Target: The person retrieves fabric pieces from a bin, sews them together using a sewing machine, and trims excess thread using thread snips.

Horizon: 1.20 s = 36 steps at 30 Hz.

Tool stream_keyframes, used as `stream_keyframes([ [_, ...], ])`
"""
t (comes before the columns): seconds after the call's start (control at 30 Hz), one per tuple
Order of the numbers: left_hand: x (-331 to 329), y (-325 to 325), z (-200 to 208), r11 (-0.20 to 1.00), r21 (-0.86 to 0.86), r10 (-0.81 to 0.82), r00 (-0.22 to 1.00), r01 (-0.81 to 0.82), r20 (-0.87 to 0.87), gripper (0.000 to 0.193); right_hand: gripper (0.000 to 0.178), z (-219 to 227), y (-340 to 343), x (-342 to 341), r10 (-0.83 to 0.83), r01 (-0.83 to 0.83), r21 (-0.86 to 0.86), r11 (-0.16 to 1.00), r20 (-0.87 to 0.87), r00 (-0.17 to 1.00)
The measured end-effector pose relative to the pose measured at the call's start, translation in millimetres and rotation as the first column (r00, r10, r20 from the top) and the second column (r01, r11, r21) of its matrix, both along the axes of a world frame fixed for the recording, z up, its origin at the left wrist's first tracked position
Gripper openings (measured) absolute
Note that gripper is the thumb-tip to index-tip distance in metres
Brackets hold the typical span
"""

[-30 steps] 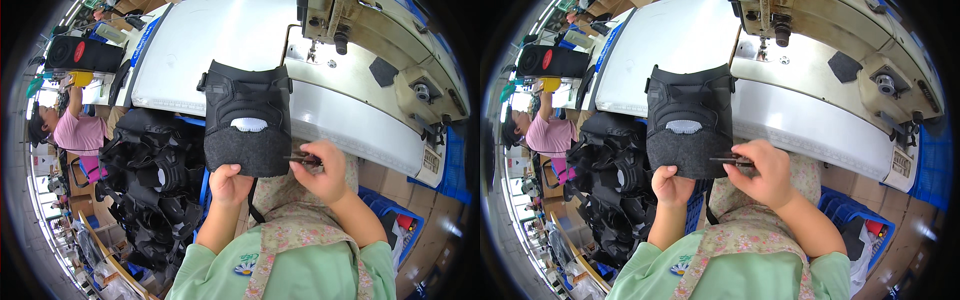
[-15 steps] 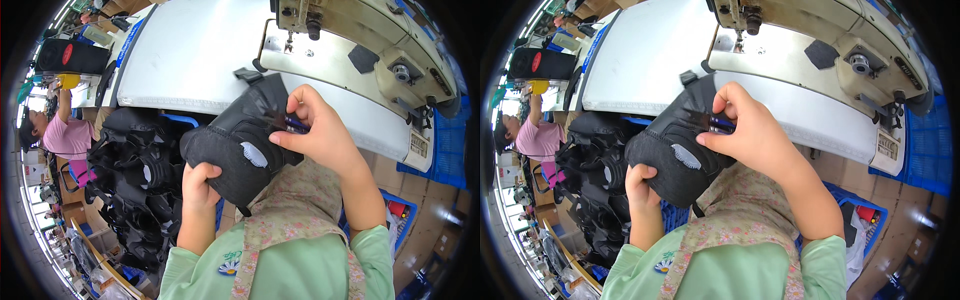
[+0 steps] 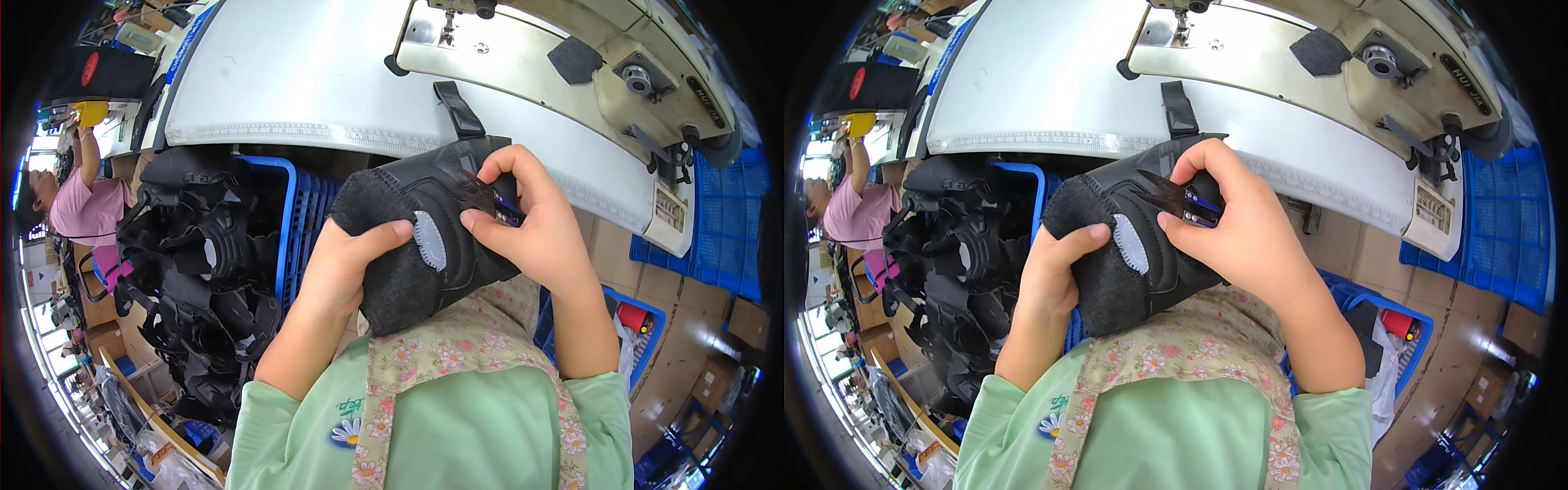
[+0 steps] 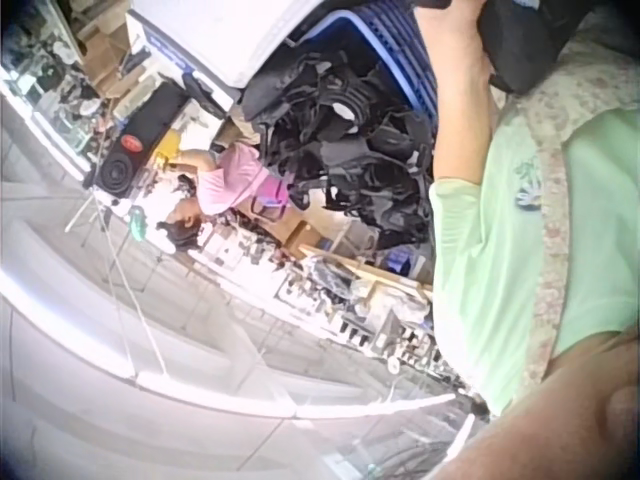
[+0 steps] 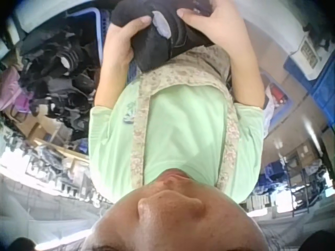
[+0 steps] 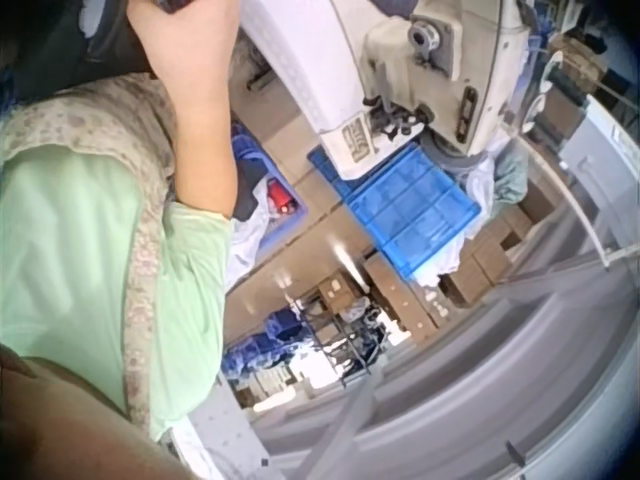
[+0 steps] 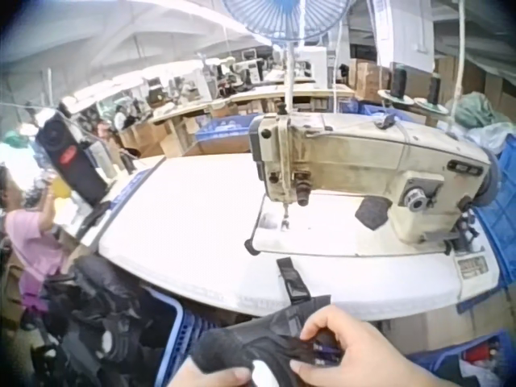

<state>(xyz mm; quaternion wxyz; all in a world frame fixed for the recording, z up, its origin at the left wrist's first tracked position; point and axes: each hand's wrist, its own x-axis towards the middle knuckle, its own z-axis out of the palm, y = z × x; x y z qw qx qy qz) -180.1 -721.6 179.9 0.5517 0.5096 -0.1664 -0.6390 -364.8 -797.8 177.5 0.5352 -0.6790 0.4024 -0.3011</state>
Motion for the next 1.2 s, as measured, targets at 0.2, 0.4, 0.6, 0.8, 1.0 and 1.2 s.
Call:
stream_keyframes([
  [0.2, -2.4, 1.7, -3.1, 0.999, -0.040, -0.035, 0.999, 0.034, -0.028, 0.045, 0.031, 0.3, 9.2, -6.5, -0.007, 0.008, -0.027, 1.000, 0.039, 0.999],
  [0.4, -6.2, 2.3, -4.0, 0.999, -0.041, -0.039, 0.996, 0.036, -0.078, 0.047, 0.031, -0.2, 16.1, -9.6, -0.011, 0.011, -0.007, 1.000, 0.056, 0.998],
  [0.6, -8.3, 4.2, -5.8, 0.990, -0.106, -0.085, 0.993, 0.094, 0.081, 0.050, 0.030, 1.0, 20.6, -11.7, -0.012, 0.010, 0.041, 0.999, 0.042, 0.999],
  [0.8, -16.7, 7.2, -8.2, 0.999, -0.028, -0.048, 0.989, 0.045, -0.140, 0.049, 0.028, -5.1, 20.7, -20.5, -0.018, 0.005, 0.135, 0.991, 0.093, 0.996],
  [1.0, -19.3, 11.4, -15.2, 0.998, 0.025, -0.045, 0.970, 0.053, -0.240, 0.047, 0.029, -6.8, 21.3, -25.0, -0.019, -0.011, 0.182, 0.983, 0.158, 0.987],
  [1.2, -22.1, 14.8, -5.6, 0.997, 0.056, -0.041, 0.991, 0.049, -0.128, 0.046, 0.029, -6.3, 24.0, -25.0, -0.002, -0.025, 0.174, 0.984, 0.153, 0.988],
])
